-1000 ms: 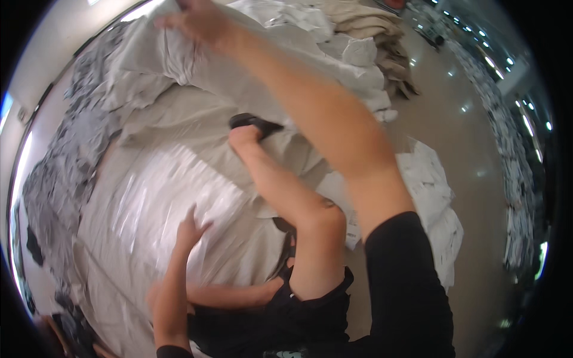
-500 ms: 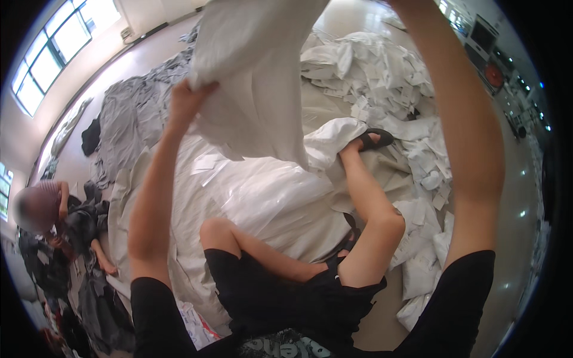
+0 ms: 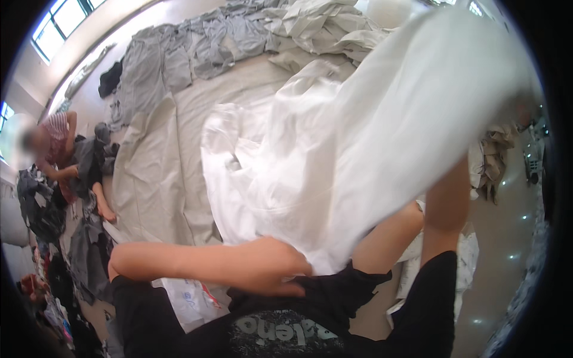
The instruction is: The person folds white shirts and places them into clear plastic bags. They repeat this process for multiple shirts, stacking the packaged items to the side.
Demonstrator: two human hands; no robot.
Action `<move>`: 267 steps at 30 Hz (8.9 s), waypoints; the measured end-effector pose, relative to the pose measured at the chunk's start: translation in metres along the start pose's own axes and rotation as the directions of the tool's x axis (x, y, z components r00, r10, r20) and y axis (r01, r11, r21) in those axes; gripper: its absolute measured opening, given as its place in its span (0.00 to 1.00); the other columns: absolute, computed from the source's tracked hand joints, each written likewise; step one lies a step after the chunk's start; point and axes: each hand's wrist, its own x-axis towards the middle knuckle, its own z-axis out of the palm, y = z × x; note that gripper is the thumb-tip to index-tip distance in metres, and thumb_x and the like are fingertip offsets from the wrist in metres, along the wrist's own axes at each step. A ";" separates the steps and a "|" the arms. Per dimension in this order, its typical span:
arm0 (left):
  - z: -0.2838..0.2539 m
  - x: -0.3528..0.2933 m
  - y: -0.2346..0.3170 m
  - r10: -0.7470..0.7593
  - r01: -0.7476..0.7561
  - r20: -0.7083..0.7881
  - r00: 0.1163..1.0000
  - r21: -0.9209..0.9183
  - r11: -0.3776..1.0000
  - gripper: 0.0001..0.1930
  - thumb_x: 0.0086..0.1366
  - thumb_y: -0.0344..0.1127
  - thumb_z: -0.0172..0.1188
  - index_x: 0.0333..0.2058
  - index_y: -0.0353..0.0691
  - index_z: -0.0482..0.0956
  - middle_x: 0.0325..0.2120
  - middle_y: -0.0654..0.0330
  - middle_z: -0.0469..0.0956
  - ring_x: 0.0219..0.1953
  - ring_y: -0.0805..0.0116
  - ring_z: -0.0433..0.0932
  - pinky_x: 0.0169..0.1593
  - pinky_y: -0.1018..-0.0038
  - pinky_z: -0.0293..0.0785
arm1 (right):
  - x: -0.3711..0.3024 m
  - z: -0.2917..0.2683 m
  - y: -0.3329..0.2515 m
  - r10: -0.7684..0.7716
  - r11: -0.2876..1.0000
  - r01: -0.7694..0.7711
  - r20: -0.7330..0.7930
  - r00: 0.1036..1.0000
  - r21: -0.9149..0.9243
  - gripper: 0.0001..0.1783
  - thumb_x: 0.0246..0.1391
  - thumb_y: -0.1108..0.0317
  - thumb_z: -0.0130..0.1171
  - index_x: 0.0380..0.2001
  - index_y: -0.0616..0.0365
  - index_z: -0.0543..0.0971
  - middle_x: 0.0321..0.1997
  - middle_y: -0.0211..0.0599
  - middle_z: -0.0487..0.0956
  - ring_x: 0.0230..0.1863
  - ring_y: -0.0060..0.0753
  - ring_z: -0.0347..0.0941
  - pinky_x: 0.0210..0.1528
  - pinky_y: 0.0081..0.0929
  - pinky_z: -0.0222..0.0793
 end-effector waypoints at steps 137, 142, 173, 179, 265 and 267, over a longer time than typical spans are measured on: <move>-0.261 0.242 -0.234 -0.266 -0.448 -0.909 0.320 -0.393 0.803 0.22 0.74 0.34 0.61 0.60 0.28 0.71 0.53 0.46 0.79 0.62 0.55 0.77 0.66 0.61 0.74 | 0.046 0.105 0.317 0.315 0.857 -0.359 0.174 0.933 0.370 0.25 0.78 0.56 0.48 0.66 0.65 0.71 0.65 0.48 0.78 0.59 0.45 0.80 0.65 0.40 0.77; -0.085 0.170 -0.399 -0.826 0.570 -0.377 0.419 -0.598 0.563 0.58 0.64 0.75 0.62 0.70 0.19 0.65 0.69 0.31 0.69 0.71 0.41 0.71 0.71 0.57 0.66 | -0.093 -0.053 0.471 0.144 0.524 -0.022 0.063 0.988 -0.851 0.27 0.64 0.64 0.60 0.65 0.61 0.78 0.54 0.53 0.85 0.58 0.54 0.81 0.67 0.39 0.73; 0.127 0.115 -0.353 -0.847 0.225 -0.225 0.481 -0.902 0.367 0.28 0.71 0.32 0.67 0.65 0.27 0.70 0.54 0.48 0.82 0.51 0.61 0.83 0.52 0.65 0.82 | -0.255 -0.062 0.495 0.748 0.595 -0.763 -0.171 0.641 -0.252 0.18 0.69 0.70 0.60 0.59 0.62 0.81 0.54 0.37 0.86 0.53 0.29 0.83 0.57 0.30 0.79; 0.036 0.108 -0.299 -0.819 0.215 -0.285 0.498 -0.875 0.435 0.28 0.72 0.39 0.65 0.65 0.29 0.72 0.51 0.49 0.85 0.51 0.59 0.85 0.53 0.64 0.81 | -0.205 0.028 0.462 -0.058 0.681 0.044 0.006 0.998 -0.731 0.22 0.66 0.66 0.62 0.62 0.55 0.80 0.64 0.46 0.81 0.63 0.43 0.78 0.62 0.40 0.75; 0.019 0.090 -0.428 -0.862 0.286 -0.498 0.091 -0.816 0.502 0.41 0.59 0.54 0.78 0.57 0.23 0.77 0.51 0.42 0.84 0.50 0.50 0.86 0.54 0.59 0.82 | -0.192 0.016 0.546 0.417 0.625 -0.455 -0.222 0.882 -0.635 0.53 0.42 0.52 0.86 0.63 0.72 0.69 0.62 0.58 0.80 0.59 0.49 0.81 0.61 0.42 0.79; 0.022 0.096 -0.419 -0.822 0.040 -0.543 0.169 -0.830 0.556 0.32 0.63 0.44 0.77 0.56 0.23 0.78 0.50 0.45 0.85 0.47 0.55 0.87 0.51 0.64 0.84 | -0.187 0.010 0.539 0.564 0.711 -0.564 -0.139 0.814 -0.420 0.53 0.42 0.57 0.86 0.65 0.72 0.67 0.62 0.56 0.80 0.57 0.47 0.83 0.58 0.39 0.81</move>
